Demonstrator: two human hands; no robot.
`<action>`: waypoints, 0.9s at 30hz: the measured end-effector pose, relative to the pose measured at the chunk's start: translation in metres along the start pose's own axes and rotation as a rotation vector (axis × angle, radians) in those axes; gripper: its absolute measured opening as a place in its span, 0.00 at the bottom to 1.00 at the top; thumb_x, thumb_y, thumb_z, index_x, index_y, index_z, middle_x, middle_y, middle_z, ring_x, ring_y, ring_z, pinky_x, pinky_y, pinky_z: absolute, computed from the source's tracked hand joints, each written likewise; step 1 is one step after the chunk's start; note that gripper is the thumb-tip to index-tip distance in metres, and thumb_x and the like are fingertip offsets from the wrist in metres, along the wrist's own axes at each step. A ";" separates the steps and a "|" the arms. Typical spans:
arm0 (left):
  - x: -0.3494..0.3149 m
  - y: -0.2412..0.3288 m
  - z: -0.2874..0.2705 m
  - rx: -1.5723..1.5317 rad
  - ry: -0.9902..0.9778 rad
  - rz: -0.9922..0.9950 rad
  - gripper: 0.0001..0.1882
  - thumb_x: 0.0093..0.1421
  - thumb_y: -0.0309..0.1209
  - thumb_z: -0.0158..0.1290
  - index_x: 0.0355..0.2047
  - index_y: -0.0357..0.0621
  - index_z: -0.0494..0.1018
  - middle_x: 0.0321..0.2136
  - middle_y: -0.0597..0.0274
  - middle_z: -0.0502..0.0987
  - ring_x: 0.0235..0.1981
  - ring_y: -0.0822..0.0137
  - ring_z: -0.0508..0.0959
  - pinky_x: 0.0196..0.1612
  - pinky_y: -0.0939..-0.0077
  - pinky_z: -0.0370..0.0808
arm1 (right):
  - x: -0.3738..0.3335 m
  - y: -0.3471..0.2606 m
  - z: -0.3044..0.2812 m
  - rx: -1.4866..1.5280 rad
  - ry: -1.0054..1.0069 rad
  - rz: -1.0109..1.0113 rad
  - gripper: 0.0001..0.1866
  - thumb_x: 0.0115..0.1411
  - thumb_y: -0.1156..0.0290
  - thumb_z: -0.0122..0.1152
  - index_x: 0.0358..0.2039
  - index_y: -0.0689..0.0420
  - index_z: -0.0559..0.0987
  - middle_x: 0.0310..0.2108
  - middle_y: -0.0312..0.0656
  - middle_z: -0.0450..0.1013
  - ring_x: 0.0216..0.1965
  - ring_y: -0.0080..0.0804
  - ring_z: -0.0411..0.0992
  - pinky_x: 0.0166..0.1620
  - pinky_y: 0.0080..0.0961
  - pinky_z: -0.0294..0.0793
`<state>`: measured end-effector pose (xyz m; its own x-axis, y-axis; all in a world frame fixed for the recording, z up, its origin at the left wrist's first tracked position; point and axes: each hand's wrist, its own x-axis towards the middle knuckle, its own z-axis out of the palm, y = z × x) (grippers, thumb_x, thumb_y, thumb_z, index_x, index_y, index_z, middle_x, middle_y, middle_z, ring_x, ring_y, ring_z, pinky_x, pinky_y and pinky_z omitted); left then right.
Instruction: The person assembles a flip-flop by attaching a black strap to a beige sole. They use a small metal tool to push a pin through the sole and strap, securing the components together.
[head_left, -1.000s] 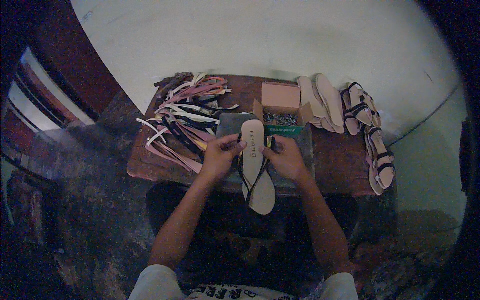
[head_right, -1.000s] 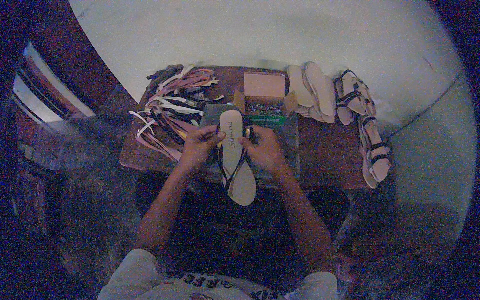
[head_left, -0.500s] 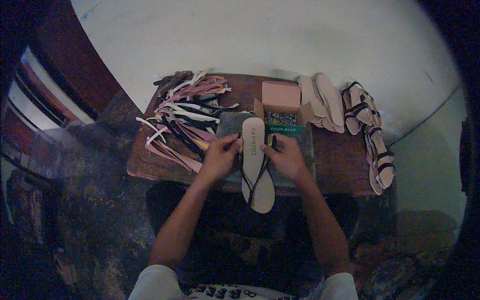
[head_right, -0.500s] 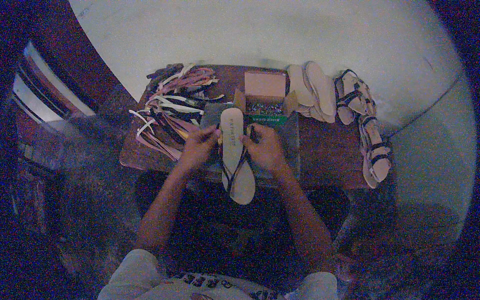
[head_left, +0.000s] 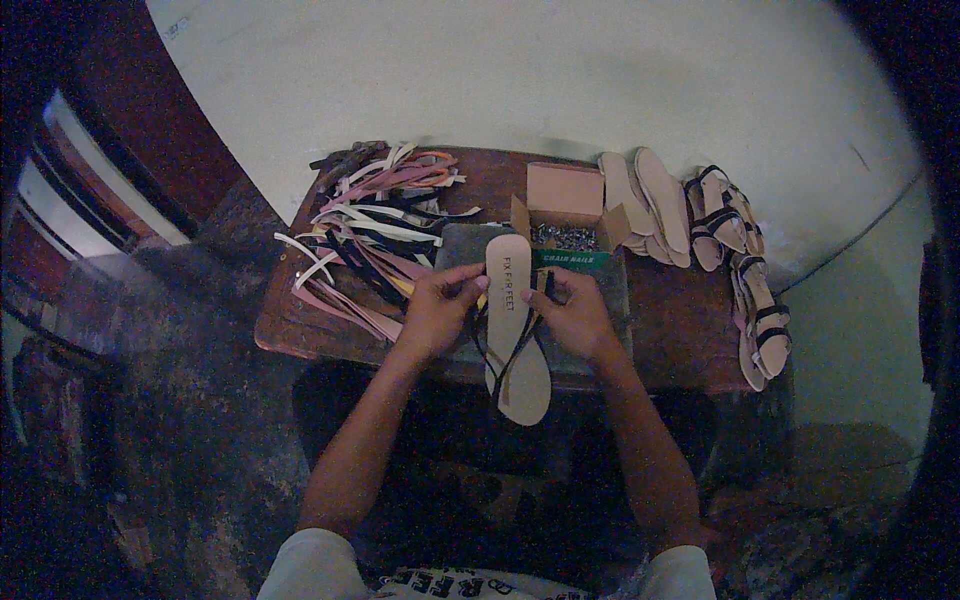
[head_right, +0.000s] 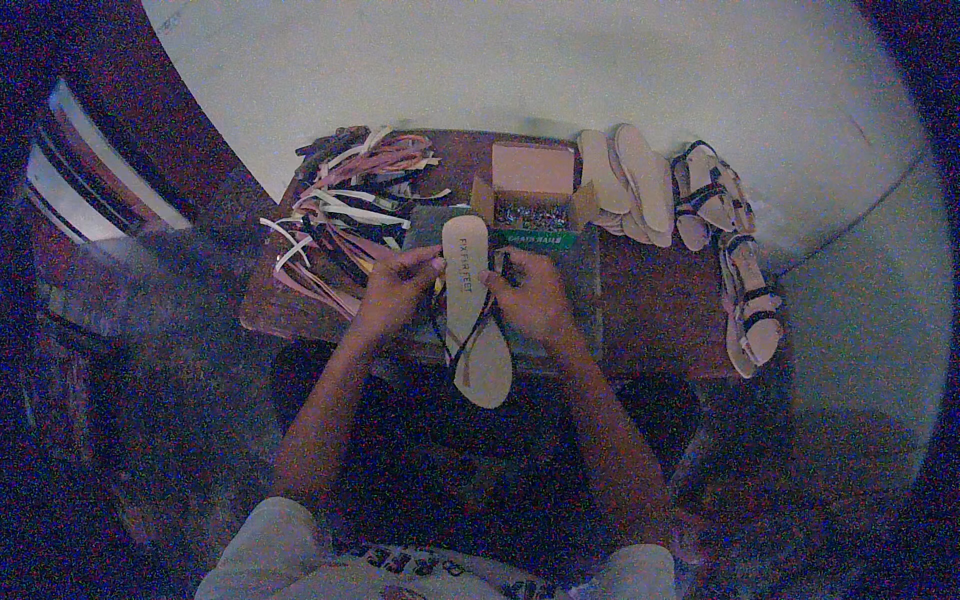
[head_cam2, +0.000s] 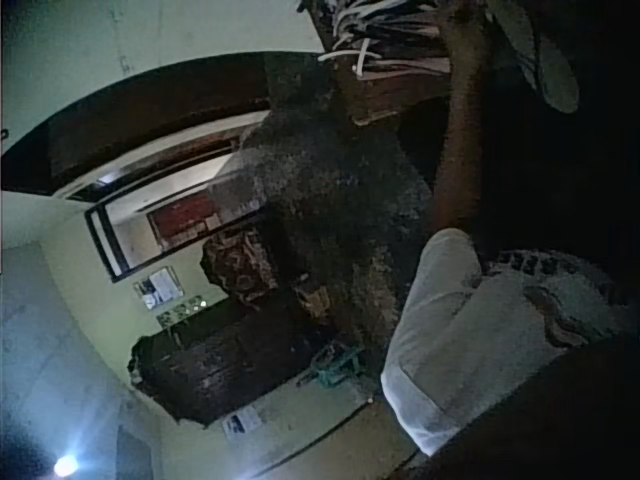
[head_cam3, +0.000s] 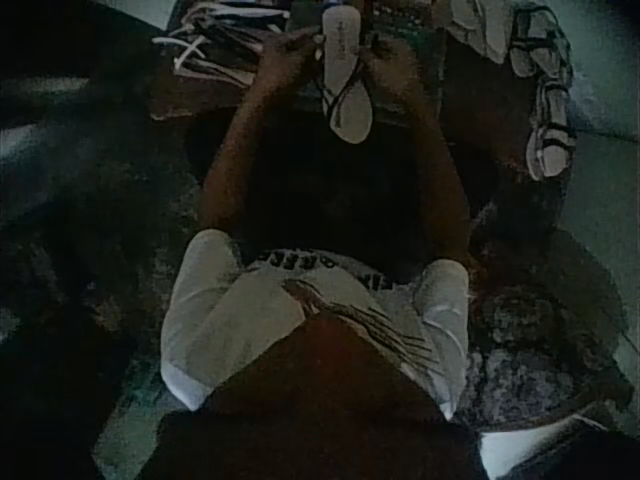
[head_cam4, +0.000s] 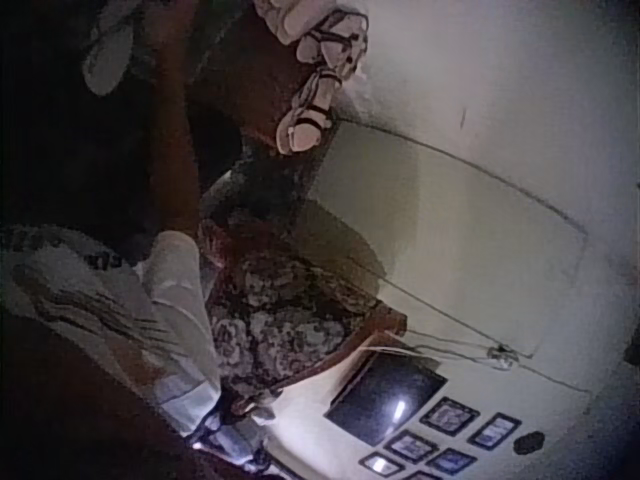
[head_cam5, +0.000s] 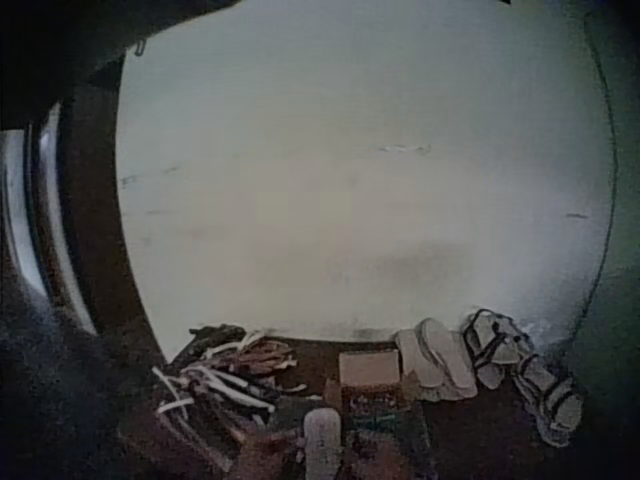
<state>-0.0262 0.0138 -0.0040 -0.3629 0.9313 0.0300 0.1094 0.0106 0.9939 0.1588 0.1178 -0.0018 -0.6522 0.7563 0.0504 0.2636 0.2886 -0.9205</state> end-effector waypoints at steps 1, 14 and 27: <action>0.000 -0.001 0.000 -0.016 -0.006 -0.015 0.15 0.62 0.28 0.56 0.49 0.36 0.77 0.39 0.58 0.82 0.40 0.72 0.78 0.46 0.76 0.74 | 0.000 0.002 0.000 -0.025 0.003 0.002 0.09 0.60 0.76 0.62 0.40 0.63 0.79 0.38 0.41 0.79 0.40 0.26 0.76 0.47 0.27 0.75; -0.003 0.014 -0.003 -0.056 -0.111 -0.079 0.20 0.60 0.32 0.60 0.52 0.38 0.75 0.39 0.62 0.81 0.38 0.73 0.78 0.45 0.76 0.75 | 0.001 0.002 -0.003 -0.037 -0.011 0.024 0.09 0.60 0.77 0.61 0.41 0.64 0.79 0.40 0.44 0.79 0.42 0.29 0.77 0.49 0.29 0.74; -0.003 0.002 0.001 -0.051 -0.064 -0.097 0.18 0.58 0.31 0.62 0.47 0.36 0.77 0.36 0.61 0.82 0.36 0.74 0.78 0.42 0.77 0.75 | -0.002 -0.006 -0.003 -0.054 0.008 0.044 0.10 0.59 0.76 0.62 0.41 0.63 0.79 0.40 0.44 0.79 0.42 0.29 0.77 0.49 0.30 0.74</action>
<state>-0.0236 0.0119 -0.0024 -0.3100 0.9480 -0.0717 0.0286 0.0846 0.9960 0.1607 0.1159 0.0047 -0.6338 0.7734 0.0136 0.3302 0.2864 -0.8994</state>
